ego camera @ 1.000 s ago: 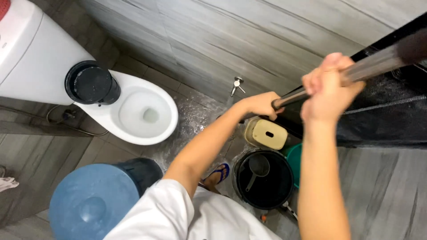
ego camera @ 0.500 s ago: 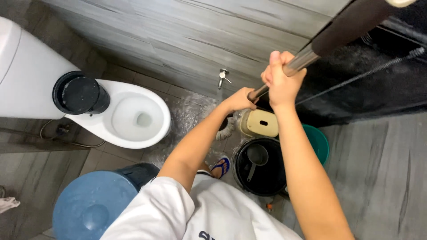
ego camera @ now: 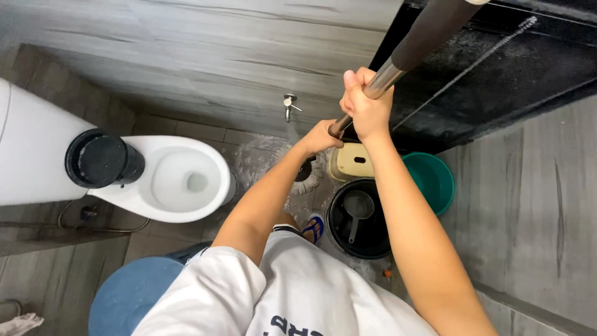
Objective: Cleaning a bathroom floor and surfaces using a bidet sprayer, buckets, and a mop.
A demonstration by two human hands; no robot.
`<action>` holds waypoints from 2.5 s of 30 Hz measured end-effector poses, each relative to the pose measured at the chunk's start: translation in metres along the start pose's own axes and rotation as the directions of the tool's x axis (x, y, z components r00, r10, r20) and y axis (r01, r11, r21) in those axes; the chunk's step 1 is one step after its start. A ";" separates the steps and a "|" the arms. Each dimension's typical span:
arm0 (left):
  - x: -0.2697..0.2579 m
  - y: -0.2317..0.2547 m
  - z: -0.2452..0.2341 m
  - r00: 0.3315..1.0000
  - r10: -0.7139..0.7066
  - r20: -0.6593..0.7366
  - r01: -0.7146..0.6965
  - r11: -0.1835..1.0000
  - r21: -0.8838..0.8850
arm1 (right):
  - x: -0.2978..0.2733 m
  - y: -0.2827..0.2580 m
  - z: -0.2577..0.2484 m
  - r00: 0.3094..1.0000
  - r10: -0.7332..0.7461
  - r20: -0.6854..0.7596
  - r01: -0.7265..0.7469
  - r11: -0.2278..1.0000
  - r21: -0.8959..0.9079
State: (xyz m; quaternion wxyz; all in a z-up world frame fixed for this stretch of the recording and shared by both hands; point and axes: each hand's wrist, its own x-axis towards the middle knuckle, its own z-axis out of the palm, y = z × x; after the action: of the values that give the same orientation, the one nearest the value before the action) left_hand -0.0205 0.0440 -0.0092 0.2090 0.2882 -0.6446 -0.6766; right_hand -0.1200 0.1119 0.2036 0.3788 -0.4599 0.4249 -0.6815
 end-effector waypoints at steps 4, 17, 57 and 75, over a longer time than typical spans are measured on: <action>0.003 -0.001 0.008 1.000 -0.011 -0.002 0.011 1.000 0.011 | -0.004 -0.003 -0.003 0.995 -0.013 -0.095 0.011 1.000 -0.022; -0.013 -0.009 0.047 0.925 0.174 -0.338 -0.123 0.978 0.168 | -0.006 0.007 0.006 0.939 -0.111 -0.325 0.092 0.993 -0.073; 0.031 -0.057 -0.104 0.889 0.139 0.435 -0.144 0.989 -0.023 | 0.002 0.155 0.091 0.796 0.055 -0.602 -0.105 0.993 -0.048; -0.012 -0.016 -0.091 0.980 0.190 -0.052 -0.186 0.979 0.083 | 0.007 0.143 0.088 0.919 0.171 -0.356 -0.188 0.982 -0.012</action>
State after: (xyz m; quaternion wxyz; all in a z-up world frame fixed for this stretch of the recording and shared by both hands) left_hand 0.0498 -0.0159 -0.0239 0.2800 0.2540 -0.6882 -0.6193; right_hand -0.0208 0.0352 0.0915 0.3466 -0.2976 0.5419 -0.7054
